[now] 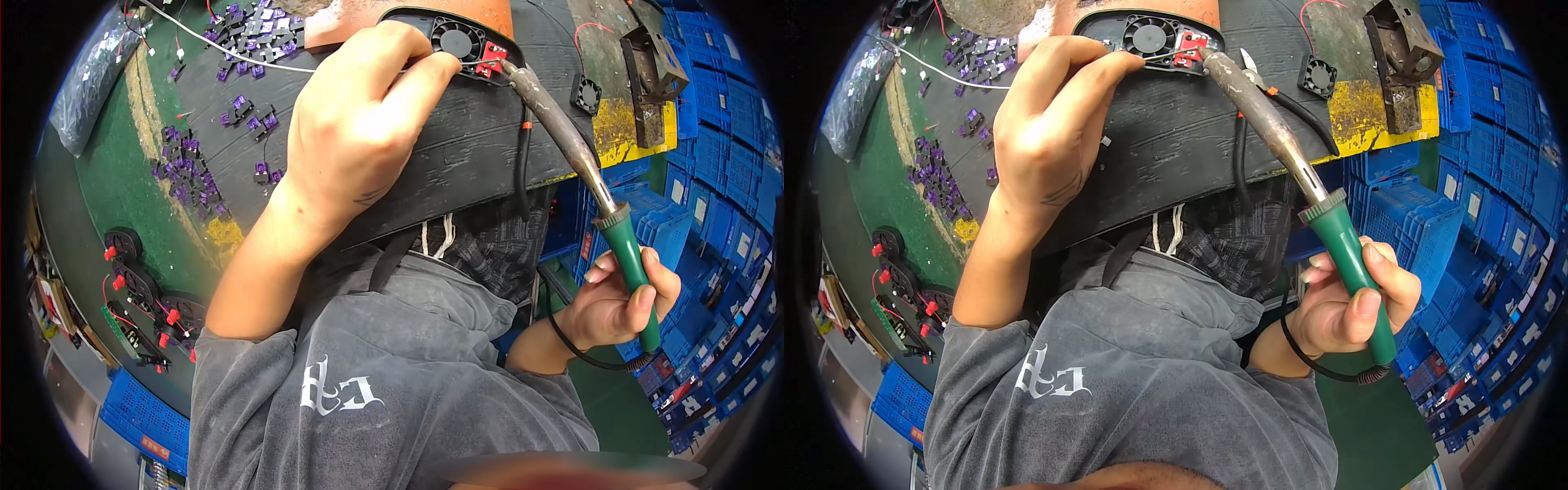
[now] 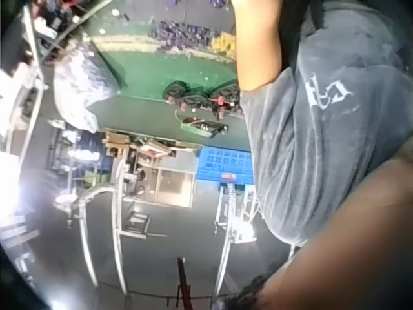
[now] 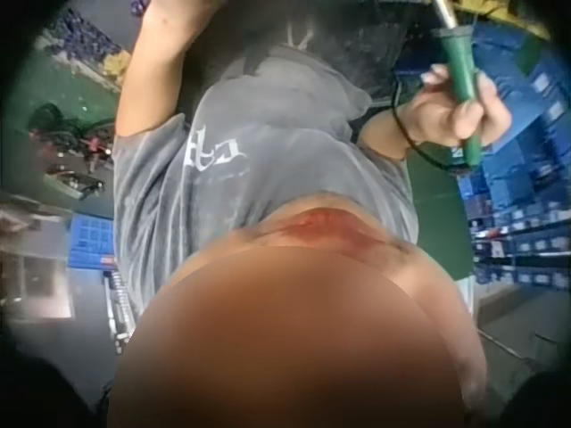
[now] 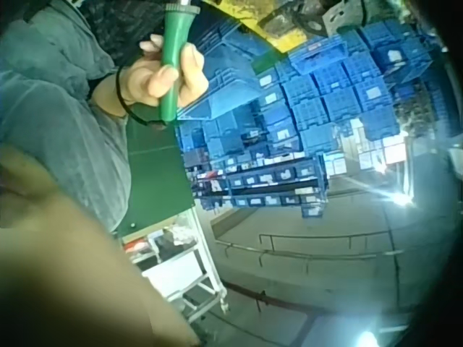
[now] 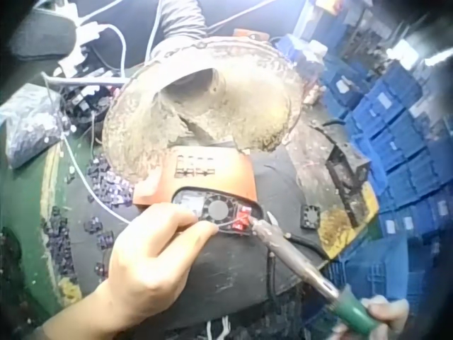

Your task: Assembling and soldering components of an electronic device at a workbench.

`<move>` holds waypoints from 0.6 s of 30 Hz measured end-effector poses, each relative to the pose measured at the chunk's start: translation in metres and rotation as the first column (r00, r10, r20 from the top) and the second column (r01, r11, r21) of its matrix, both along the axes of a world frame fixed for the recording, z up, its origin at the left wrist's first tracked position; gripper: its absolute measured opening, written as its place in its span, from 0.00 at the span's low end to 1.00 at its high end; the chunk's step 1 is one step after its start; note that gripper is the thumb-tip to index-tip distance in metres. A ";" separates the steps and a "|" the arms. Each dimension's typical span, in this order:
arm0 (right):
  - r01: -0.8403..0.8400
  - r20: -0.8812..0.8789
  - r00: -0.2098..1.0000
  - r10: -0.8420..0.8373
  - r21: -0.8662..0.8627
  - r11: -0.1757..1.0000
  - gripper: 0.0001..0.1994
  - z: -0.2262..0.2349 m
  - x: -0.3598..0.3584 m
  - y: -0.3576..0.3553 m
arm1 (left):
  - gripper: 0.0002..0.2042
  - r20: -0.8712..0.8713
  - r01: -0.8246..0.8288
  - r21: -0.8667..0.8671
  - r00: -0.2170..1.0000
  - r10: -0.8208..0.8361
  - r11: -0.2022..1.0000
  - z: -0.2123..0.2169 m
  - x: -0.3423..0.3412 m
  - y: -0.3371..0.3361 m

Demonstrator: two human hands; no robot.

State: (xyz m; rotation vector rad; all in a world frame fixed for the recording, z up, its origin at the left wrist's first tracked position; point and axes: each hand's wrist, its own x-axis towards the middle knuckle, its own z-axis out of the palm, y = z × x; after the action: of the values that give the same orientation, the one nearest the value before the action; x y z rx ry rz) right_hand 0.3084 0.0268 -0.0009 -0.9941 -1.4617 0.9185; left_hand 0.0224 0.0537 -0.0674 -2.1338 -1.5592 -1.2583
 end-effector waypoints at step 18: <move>0.011 0.026 1.000 -0.011 0.009 1.000 0.17 0.002 -0.003 0.001 | 0.09 0.018 -0.004 -0.019 1.000 0.004 1.000 -0.004 -0.002 0.000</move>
State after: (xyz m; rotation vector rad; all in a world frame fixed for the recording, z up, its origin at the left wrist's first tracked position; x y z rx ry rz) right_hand 0.3057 0.0277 0.0006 -1.0104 -1.4792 0.8935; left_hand 0.0207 0.0533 -0.0713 -2.1359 -1.5879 -1.2696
